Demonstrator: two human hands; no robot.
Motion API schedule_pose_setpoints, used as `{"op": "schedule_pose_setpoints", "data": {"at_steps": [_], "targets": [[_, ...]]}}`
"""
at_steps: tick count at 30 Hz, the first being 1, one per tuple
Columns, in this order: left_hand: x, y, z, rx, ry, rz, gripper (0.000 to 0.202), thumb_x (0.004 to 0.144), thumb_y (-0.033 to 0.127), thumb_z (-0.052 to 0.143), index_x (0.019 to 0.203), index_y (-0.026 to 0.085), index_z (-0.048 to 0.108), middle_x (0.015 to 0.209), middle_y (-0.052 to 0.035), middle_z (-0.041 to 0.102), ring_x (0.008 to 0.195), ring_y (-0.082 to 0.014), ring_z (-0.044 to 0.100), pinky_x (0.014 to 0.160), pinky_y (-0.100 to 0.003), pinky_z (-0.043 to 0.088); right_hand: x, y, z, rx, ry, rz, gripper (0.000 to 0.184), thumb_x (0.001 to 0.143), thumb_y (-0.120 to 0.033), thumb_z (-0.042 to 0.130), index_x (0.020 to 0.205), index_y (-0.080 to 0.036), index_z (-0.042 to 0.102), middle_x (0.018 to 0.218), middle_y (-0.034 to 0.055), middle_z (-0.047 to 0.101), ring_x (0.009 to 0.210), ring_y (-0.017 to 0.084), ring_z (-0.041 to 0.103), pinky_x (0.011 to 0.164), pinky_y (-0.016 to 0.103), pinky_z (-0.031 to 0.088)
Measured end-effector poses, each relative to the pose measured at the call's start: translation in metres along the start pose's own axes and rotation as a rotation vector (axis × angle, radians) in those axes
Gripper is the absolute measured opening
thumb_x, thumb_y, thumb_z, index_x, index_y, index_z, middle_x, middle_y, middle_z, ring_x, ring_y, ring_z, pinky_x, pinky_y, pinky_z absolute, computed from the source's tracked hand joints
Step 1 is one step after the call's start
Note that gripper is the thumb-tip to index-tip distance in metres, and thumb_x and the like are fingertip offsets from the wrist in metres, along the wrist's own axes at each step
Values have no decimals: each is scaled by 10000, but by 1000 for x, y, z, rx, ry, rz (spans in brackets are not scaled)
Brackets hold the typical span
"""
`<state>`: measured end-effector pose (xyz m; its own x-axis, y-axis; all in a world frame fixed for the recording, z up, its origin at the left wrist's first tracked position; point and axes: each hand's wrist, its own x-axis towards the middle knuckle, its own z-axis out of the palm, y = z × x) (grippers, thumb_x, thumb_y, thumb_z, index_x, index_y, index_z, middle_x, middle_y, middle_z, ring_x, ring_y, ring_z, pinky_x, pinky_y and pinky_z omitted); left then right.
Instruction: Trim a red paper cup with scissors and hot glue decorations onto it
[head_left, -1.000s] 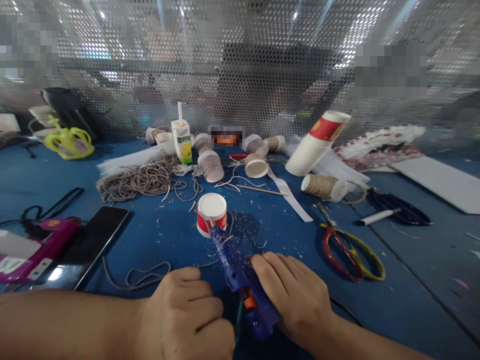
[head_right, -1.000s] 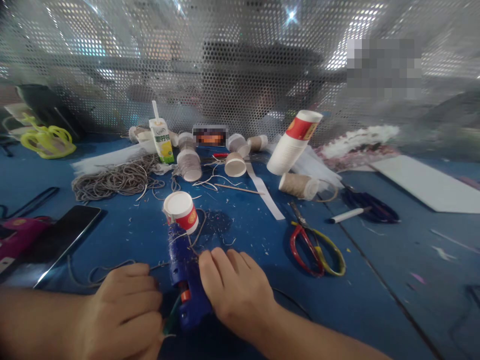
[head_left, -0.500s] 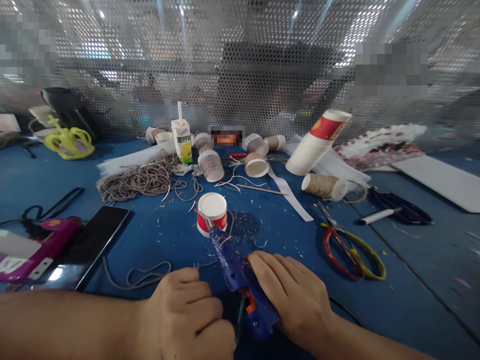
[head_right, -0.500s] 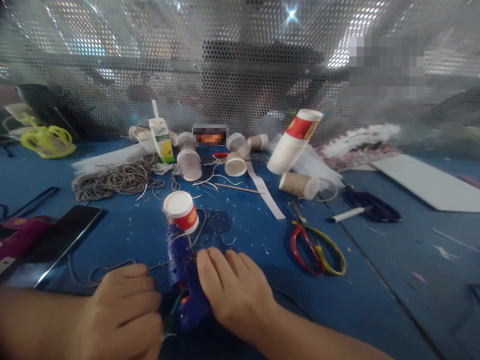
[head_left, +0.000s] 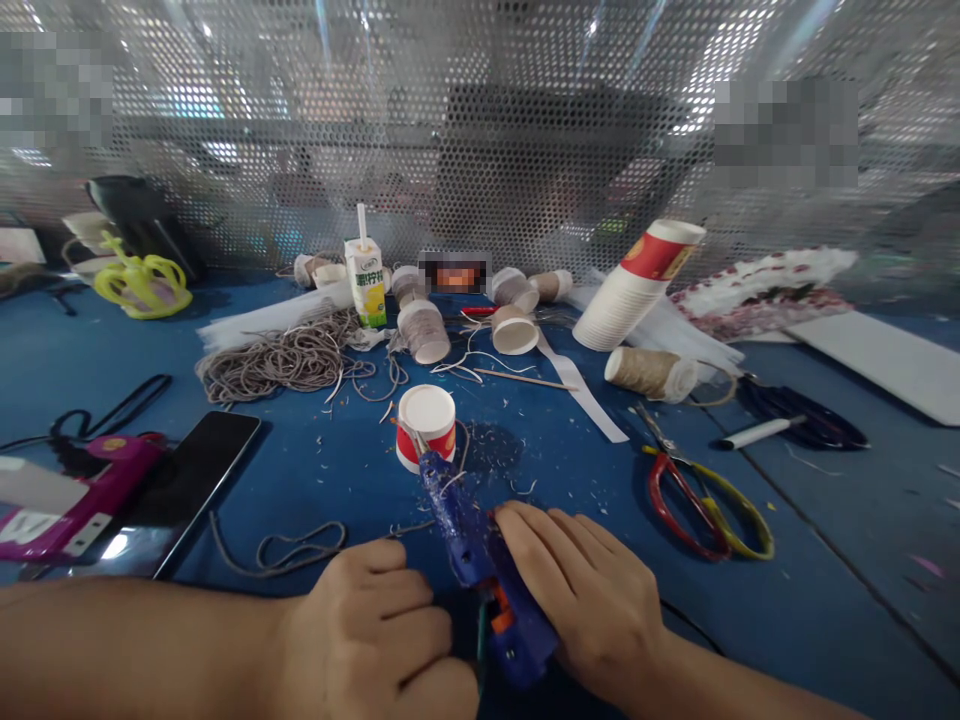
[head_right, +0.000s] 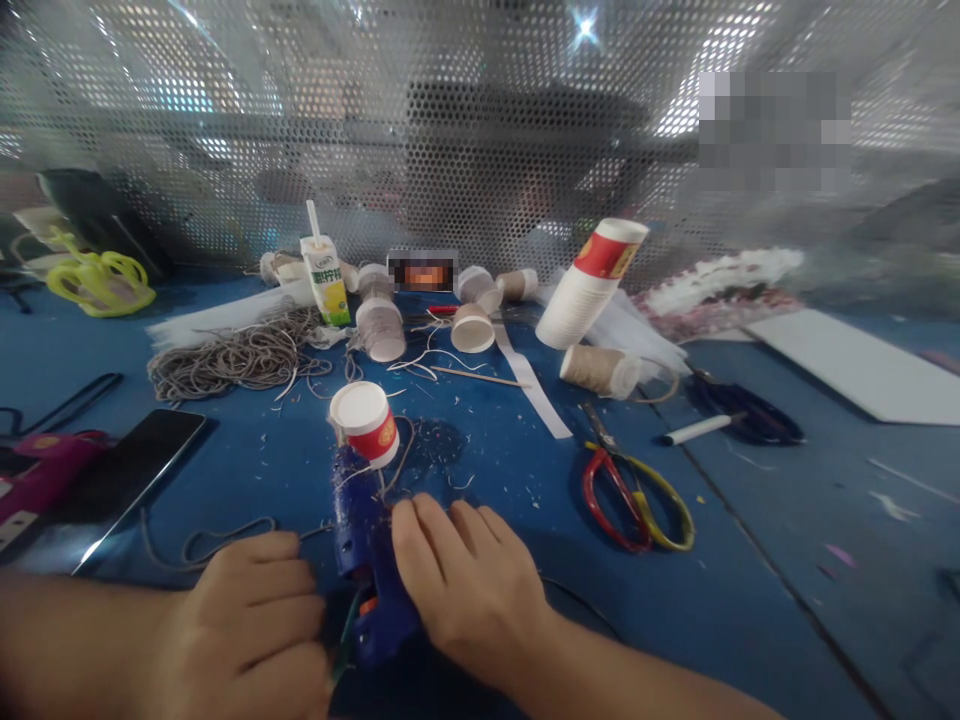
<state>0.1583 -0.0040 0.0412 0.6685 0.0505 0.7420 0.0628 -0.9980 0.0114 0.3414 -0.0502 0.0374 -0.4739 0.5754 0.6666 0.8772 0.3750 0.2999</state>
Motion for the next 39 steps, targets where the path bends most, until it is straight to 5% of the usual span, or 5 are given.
{"op": "schedule_pose_setpoints", "data": {"at_steps": [19,39], "targets": [[3,-14,-4,-65,-89,111,359,772,109,431,423,179,390,406,37,339,389,-111,204,424,-301,128,-7,0,8,93,12,80,303,864,-118,286,954,-152,573,730,52,678,582,144,571,558,273,413],[5,3,-6,-19,-68,-80,386,794,91,422,418,170,399,394,27,360,428,-121,236,439,-302,168,-11,-2,7,129,1,56,302,850,-115,301,1036,-132,539,777,74,685,616,177,593,569,300,425]]}}
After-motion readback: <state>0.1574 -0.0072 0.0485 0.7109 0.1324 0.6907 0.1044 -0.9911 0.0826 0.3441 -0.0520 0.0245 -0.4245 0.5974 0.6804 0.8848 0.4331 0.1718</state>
